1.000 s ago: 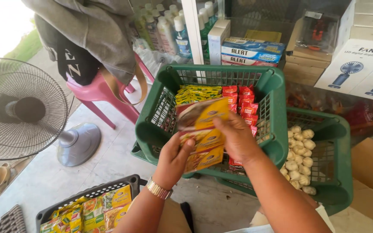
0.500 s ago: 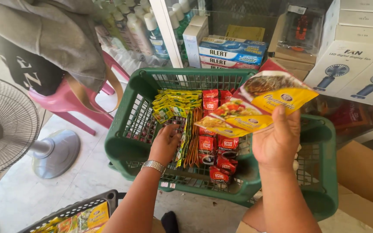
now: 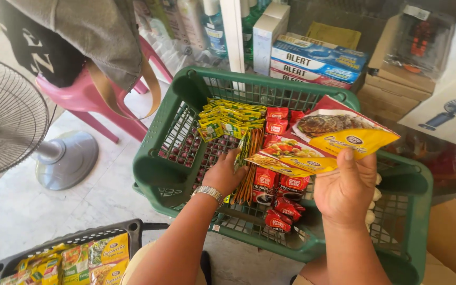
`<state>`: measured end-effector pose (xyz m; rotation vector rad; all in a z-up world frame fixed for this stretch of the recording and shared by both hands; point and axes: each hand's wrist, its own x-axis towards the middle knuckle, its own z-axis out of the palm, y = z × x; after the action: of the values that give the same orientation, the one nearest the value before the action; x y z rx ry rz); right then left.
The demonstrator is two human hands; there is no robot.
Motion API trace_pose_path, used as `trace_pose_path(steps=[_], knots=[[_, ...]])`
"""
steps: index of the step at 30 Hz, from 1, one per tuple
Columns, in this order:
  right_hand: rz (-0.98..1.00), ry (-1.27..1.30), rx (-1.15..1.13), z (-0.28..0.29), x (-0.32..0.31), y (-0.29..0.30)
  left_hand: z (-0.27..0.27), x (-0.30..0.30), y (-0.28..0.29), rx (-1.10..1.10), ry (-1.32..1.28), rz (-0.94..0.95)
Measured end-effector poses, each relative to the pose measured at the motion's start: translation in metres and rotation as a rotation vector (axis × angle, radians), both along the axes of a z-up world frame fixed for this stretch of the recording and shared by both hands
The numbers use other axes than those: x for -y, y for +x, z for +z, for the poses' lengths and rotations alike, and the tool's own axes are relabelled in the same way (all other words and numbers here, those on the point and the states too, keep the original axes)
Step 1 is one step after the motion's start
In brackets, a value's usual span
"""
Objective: The person organizes food packets and other items by moving them between plastic crates and shelves by hand.
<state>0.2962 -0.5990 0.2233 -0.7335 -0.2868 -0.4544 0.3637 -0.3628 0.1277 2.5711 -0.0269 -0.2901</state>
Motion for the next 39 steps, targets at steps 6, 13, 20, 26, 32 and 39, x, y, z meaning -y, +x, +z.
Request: trace_pose_path(steps=[6,13,20,26,32,39], knots=[[-0.003,-0.055,0.033,0.004,0.000,-0.002,-0.008,-0.002,0.004,-0.050,-0.002,-0.045],[-0.031,-0.080,0.012,0.007,-0.001,-0.005,-0.019,-0.007,0.005,-0.012,0.011,-0.061],[-0.080,-0.116,0.032,0.002,0.006,-0.007,0.003,-0.003,0.002,-0.078,0.218,-0.043],[-0.106,-0.105,0.033,0.002,0.008,-0.009,-0.008,0.004,-0.001,-0.120,0.366,-0.139],[-0.135,-0.153,0.017,0.003,0.003,-0.010,-0.016,0.000,0.004,-0.093,0.321,-0.045],[-0.104,-0.146,0.032,0.001,-0.001,-0.012,-0.014,-0.008,0.002,-0.015,0.287,-0.021]])
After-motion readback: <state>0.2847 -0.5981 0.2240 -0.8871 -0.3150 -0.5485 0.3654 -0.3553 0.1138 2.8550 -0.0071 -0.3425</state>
